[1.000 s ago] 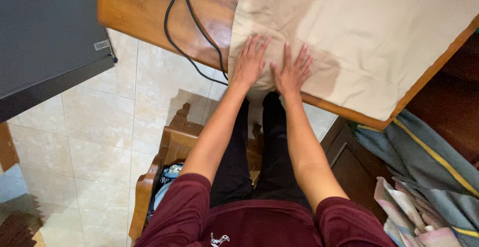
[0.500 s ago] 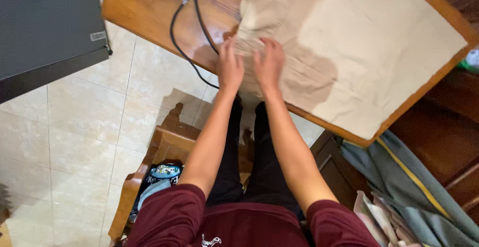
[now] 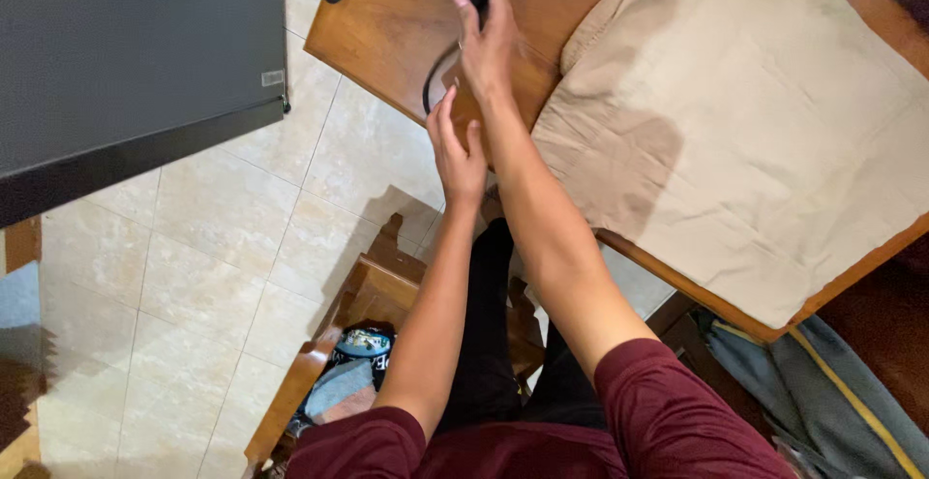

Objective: The person irons a beige short-sleeved shirt laid flat on a wooden table. They use an electric iron to smooth the front, sleeves, and back of the shirt, adjusting the fabric as needed.

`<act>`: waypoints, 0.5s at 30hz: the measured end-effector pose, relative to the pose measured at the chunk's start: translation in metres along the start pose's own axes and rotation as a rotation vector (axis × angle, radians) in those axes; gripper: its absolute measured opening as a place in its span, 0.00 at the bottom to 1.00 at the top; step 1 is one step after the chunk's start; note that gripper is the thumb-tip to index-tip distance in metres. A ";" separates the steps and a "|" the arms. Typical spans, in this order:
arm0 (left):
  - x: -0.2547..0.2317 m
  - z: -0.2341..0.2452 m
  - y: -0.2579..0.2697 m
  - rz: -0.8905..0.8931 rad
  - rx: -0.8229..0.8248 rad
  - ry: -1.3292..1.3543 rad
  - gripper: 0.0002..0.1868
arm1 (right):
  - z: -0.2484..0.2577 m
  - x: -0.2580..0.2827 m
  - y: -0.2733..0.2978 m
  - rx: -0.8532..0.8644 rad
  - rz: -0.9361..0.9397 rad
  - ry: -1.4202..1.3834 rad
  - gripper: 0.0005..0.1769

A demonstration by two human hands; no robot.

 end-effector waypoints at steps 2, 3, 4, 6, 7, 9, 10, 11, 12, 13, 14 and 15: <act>-0.009 0.007 0.001 0.059 -0.013 0.066 0.27 | 0.016 0.012 0.001 0.023 0.038 -0.298 0.24; -0.014 0.010 0.003 0.008 -0.067 0.047 0.26 | 0.029 0.017 0.007 0.044 -0.014 -0.412 0.21; -0.018 0.011 0.007 -0.044 -0.121 0.029 0.24 | 0.045 0.022 0.013 0.066 -0.065 -0.526 0.19; -0.023 0.011 0.017 -0.111 -0.218 -0.021 0.21 | 0.083 0.032 0.034 0.075 -0.155 -0.776 0.15; -0.024 0.009 0.020 -0.134 -0.255 -0.048 0.20 | 0.104 0.036 0.044 0.050 -0.189 -0.913 0.12; -0.022 0.000 0.026 -0.168 -0.269 -0.025 0.17 | 0.151 0.039 0.069 -0.005 -0.320 -0.744 0.16; -0.019 -0.008 0.029 -0.178 -0.245 0.025 0.16 | 0.174 0.038 0.085 -0.022 -0.406 -0.620 0.16; -0.015 -0.016 0.032 -0.182 -0.220 0.073 0.14 | 0.196 0.034 0.098 -0.037 -0.497 -0.494 0.17; -0.009 -0.025 0.035 -0.138 -0.096 0.055 0.13 | 0.214 0.028 0.106 -0.051 -0.475 -0.252 0.19; -0.001 -0.039 0.034 -0.103 0.028 0.041 0.12 | 0.231 0.021 0.113 -0.066 -0.445 -0.009 0.22; 0.007 -0.054 0.032 -0.069 0.152 0.025 0.11 | 0.246 0.011 0.120 -0.077 -0.414 0.233 0.24; 0.016 -0.074 0.027 -0.054 0.282 -0.004 0.14 | 0.257 -0.001 0.122 -0.034 -0.409 0.349 0.25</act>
Point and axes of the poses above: each hand's wrist, its own y-axis away from the middle knuckle, its own z-axis out of the back of the hand, x = y × z, the point moved 1 cm from there along -y, towards the middle knuckle, and after that the axes turned 8 degrees about x, right-handed, at the moved point
